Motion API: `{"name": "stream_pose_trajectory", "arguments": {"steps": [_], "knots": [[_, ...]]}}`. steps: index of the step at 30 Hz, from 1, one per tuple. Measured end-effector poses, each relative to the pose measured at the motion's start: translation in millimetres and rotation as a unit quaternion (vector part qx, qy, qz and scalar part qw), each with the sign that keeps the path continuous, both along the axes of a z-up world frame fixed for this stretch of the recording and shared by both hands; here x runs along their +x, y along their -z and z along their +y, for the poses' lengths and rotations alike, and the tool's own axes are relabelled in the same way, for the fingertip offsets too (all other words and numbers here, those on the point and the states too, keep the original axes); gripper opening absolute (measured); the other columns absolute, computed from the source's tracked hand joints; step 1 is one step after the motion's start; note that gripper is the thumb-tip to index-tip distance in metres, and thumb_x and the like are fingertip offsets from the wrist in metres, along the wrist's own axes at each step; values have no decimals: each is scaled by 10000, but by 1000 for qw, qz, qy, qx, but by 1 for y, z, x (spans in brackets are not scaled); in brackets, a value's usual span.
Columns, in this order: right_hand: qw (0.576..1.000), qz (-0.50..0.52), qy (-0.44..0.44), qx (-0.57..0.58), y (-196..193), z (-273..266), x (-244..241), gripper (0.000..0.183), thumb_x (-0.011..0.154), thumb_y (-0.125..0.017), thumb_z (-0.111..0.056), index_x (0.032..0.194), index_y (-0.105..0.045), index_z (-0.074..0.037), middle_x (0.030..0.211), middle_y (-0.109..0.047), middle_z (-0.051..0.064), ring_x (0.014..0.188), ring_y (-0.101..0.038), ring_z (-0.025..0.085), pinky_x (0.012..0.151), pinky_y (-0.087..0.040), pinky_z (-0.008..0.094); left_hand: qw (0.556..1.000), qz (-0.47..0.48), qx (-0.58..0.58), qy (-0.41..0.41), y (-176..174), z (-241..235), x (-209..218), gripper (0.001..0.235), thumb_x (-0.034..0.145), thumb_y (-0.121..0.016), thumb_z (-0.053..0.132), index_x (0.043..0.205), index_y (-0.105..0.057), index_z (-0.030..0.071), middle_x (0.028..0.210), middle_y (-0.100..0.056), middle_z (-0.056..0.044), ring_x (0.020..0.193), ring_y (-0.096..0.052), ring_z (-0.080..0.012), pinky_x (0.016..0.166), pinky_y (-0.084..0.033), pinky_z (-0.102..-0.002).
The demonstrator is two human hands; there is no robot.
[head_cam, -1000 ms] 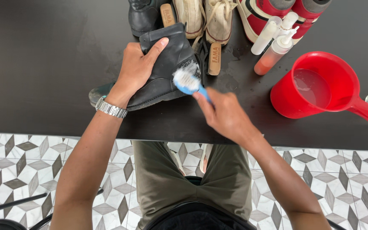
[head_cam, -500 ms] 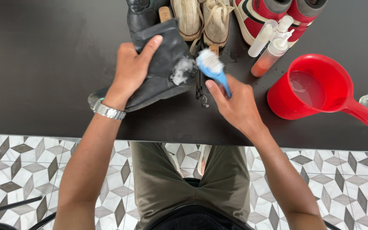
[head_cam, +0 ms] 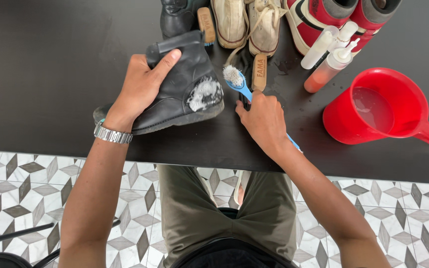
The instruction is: The person scrubs a black leather boot with a blue brush and soapy water. They systematically clean the toe, sides, and heel of the boot, repeatedly dipping the brush into a red cup of water to maintain foam.
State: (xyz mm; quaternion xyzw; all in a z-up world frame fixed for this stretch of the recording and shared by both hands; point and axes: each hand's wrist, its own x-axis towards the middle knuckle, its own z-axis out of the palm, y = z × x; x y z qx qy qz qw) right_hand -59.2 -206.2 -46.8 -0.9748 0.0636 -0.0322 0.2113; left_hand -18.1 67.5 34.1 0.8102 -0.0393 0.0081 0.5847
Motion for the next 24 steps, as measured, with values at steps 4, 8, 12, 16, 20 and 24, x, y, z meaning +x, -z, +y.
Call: {"name": "stream_pose_trajectory", "arguments": {"steps": [4,8,12,16,20,24], "knots": [[999,25,-10,36,-16,-5,-11,343,999,-747,-287,850,-590,-20,654,-554,119,594,-575,328,552,-489,448,997,-17,-5,70,42,23,23,397,1120,-732,408,876,-528,171,717,-456,31,673,-410,-73,635,-374,-286],[997,-9,-58,45,-24,-11,-11,372,1004,-752,-204,754,-547,-22,568,-442,77,534,-540,183,487,-483,342,997,-27,-13,78,68,36,37,354,1108,-779,430,1018,-843,94,736,-702,-74,697,-613,-100,672,-555,-316],[998,-8,-64,22,-25,-12,10,360,982,-768,-259,774,-580,-33,598,-485,93,535,-598,266,479,-490,438,997,-24,-7,75,68,33,34,359,1106,-779,427,1009,-842,87,723,-696,-82,691,-609,-107,662,-550,-321],[996,-7,-89,29,-49,-7,20,355,991,-739,-237,759,-546,-51,585,-444,69,520,-528,236,474,-473,400,997,-23,6,69,66,31,30,367,1103,-779,421,995,-840,76,703,-687,-93,682,-603,-117,646,-544,-330],[993,-4,-116,34,-75,-16,14,413,1025,-709,-175,698,-478,-74,534,-331,12,470,-344,137,434,-382,315,998,-25,11,61,67,37,30,375,1100,-780,416,982,-838,65,683,-678,-104,673,-597,-127,630,-538,-338],[986,-27,-164,14,-83,-21,32,426,1040,-693,-149,697,-462,-51,530,-294,34,466,-302,133,434,-339,320,997,-33,13,64,66,42,28,381,1098,-780,413,973,-836,58,670,-673,-111,666,-592,-134,620,-533,-343]]}}
